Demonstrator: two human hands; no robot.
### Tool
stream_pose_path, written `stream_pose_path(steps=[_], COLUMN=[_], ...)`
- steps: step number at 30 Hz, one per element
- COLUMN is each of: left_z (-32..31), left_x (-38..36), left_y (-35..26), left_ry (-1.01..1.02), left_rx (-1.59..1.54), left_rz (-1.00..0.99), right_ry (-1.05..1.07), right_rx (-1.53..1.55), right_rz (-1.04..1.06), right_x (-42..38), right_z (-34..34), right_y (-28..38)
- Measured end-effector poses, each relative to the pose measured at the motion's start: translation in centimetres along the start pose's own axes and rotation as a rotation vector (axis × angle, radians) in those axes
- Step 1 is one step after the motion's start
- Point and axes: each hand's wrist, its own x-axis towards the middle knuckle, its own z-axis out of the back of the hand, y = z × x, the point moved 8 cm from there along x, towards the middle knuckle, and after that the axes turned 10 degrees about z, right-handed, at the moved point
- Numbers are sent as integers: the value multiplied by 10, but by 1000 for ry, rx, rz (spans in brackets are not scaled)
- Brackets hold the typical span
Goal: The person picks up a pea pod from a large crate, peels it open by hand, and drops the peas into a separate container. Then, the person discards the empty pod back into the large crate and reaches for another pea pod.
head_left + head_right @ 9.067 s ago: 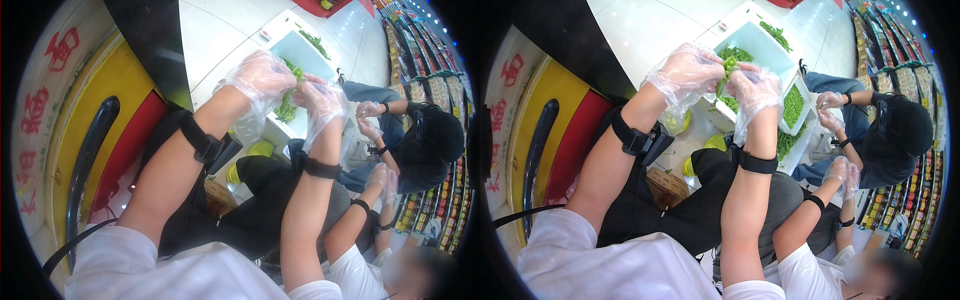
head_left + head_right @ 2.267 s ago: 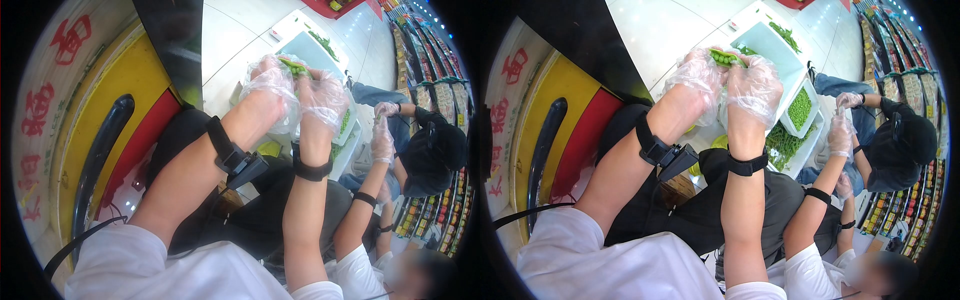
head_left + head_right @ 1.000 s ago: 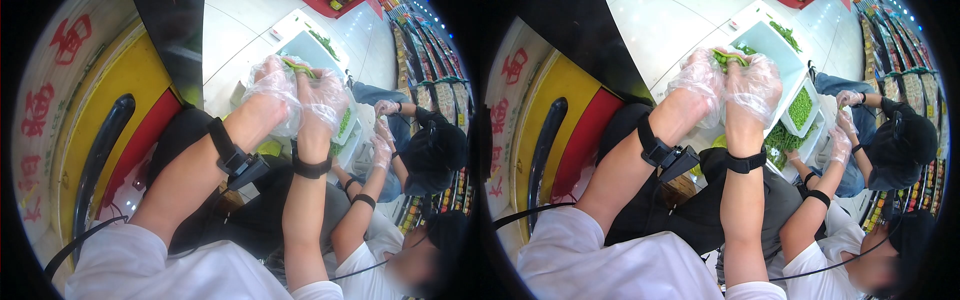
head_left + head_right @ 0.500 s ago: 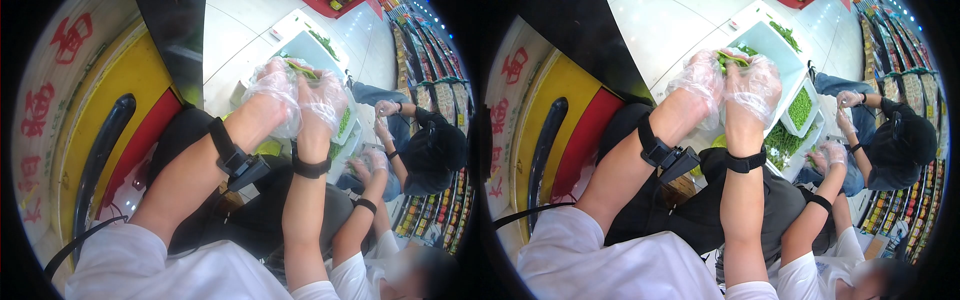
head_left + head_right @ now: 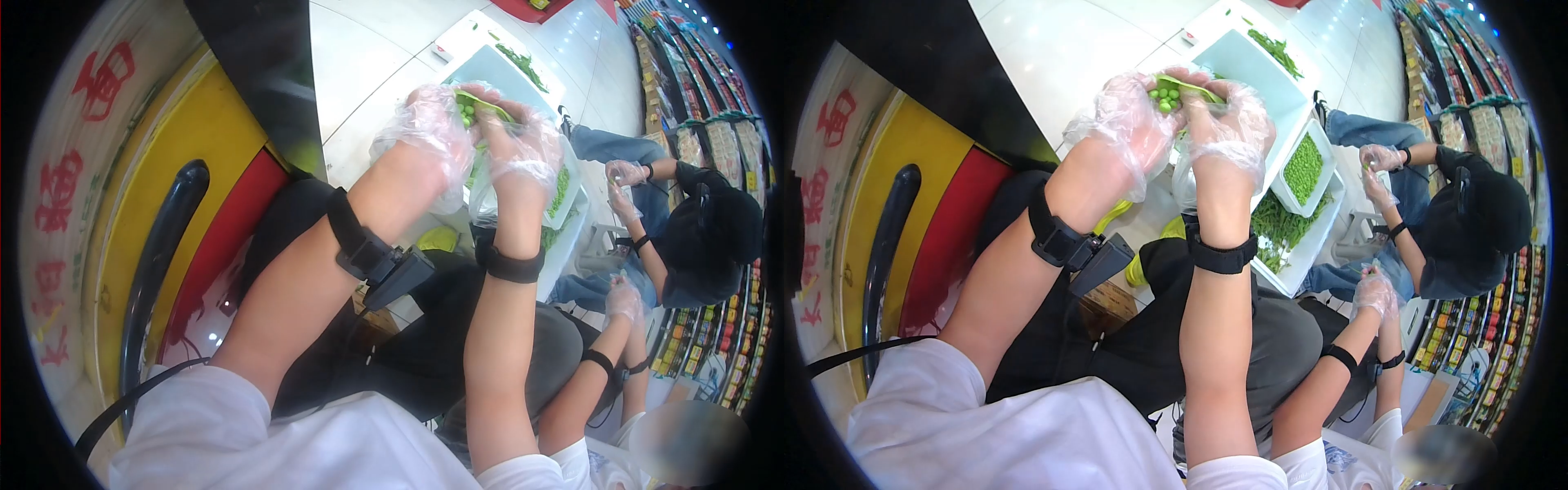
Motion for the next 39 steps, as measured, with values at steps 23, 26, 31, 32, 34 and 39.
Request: stream_pose_path(steps=[23,26,31,32,34,39], left_z=[-4,-9,-18,-20,-21,-24], left_x=[-3,-6,-6,-8,-10,-13], left_y=[-6,-7,-10,-10,-10,-8], left_ry=[-38,-12,11,2,-6,-14], left_rx=[-46,-23,27,42,58,37], left_rz=[-52,-41,-45,-40,-36,-35], right_ry=[-183,-119,-2,-4,-9,36], right_rx=[157,261,466,519,572,844], right_rz=[101,-38,-254,-299,-342,-412], right_x=[5,10,9,9,8,3], right_z=[16,15,9,8,8,2], right_y=[8,-9,-22,-24,-27,-33])
